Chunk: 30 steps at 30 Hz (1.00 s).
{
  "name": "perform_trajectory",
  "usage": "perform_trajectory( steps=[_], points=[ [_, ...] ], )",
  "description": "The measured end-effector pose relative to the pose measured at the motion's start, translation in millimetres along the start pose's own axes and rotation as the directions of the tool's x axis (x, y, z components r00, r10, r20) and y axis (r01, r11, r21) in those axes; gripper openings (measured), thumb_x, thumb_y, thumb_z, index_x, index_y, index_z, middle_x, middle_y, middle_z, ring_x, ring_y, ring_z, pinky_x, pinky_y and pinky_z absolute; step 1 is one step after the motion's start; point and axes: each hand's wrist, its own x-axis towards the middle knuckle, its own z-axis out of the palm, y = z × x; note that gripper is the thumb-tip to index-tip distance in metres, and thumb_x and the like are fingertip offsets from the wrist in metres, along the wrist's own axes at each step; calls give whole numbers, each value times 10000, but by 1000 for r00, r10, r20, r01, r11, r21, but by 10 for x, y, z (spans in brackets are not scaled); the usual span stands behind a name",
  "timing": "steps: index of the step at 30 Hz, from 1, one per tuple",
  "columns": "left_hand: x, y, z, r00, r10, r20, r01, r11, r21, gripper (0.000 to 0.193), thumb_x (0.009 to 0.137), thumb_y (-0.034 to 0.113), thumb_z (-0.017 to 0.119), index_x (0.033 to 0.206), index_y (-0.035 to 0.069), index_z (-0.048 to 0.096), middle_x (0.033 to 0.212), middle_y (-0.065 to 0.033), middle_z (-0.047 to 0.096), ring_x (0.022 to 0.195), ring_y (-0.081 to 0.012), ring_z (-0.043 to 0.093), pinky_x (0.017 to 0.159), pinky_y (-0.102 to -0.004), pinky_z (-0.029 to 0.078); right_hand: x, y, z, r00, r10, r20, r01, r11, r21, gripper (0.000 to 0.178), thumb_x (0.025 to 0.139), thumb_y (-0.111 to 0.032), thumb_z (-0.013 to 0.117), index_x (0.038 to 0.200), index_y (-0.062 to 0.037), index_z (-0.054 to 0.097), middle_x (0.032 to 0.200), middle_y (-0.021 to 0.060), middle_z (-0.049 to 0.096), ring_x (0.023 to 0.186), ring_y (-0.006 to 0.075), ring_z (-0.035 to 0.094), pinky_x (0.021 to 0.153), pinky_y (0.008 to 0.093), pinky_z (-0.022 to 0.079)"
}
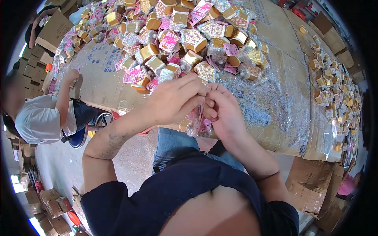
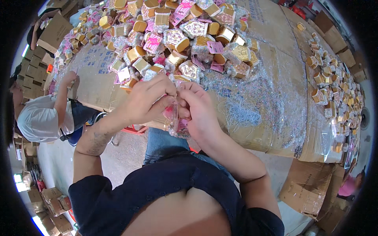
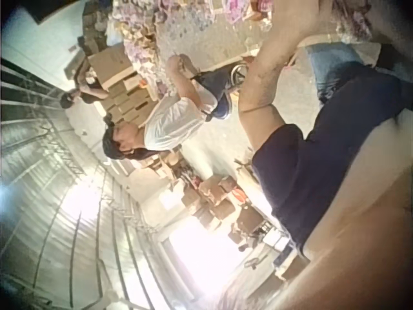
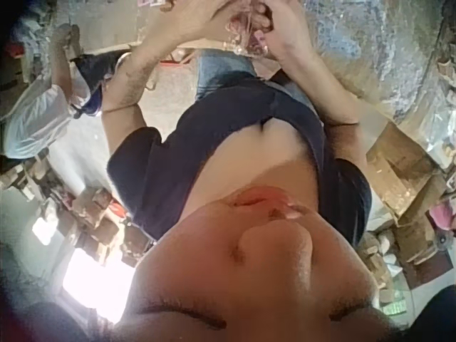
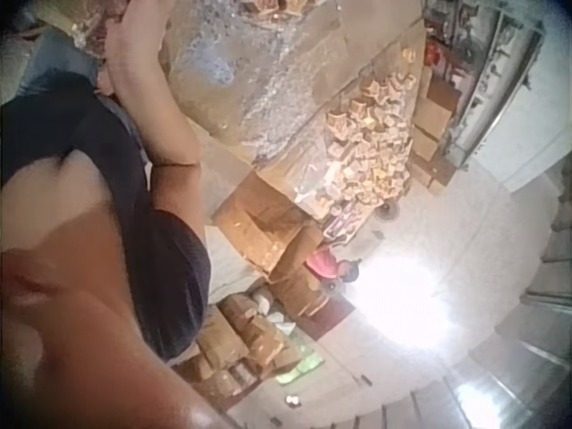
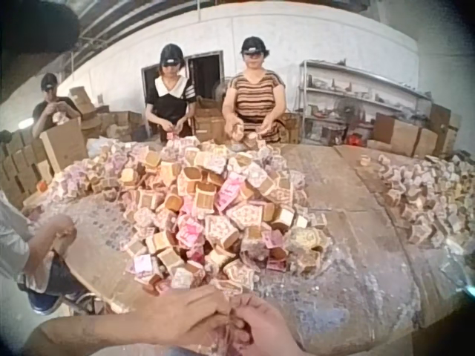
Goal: The recorder is packaging small toy houses into plastic bags and attaching product tags at an assembly table.
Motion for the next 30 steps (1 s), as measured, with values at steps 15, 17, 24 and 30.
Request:
perform_trajectory(
  steps=[15, 17, 24, 30],
  points=[
    [-270, 141, 229, 730, -460, 506, 330, -412, -849, 278, 993, 324, 470, 903, 67, 524, 848, 22, 502, 623, -76, 360, 549, -236, 313, -87, 80, -162, 990, -22, 138, 46, 984, -173, 65, 910, -73, 564, 953, -38, 530, 706, -44, 470, 577, 17, 370, 510, 202, 263],
    [-246, 168, 268, 712, -483, 510, 353, -381, -854, 286, 993, 328, 476, 935, 53, 529, 859, 22, 503, 635, -77, 362, 555, -237, 317, -72, 74, -169, 990, -49, 130, 72, 981, -181, 59, 912, -73, 559, 951, -40, 529, 715, -44, 471, 580, 17, 369, 508, 205, 257],
    [-281, 386, 518, 723, -590, 358, -47, -560, -827, 342, 988, 247, 492, 1229, 4, 507, 928, 14, 555, 623, -46, 365, 556, -202, 345, -79, 80, -58, 942, -325, 85, 333, 871, -362, 67, 928, -46, 535, 990, -23, 533, 750, -22, 503, 606, 21, 404, 546, 184, 322],
    [-315, 371, 456, 669, -682, 295, 11, -388, -922, 268, 960, 123, 508, 1175, -13, 595, 915, -52, 663, 490, -43, 379, 470, -204, 389, -152, 28, -111, 875, -401, 272, 469, 560, -683, 87, 933, -43, 549, 1008, 2, 549, 815, 26, 611, 696, 64, 561, 617, 213, 451]
  ],
)
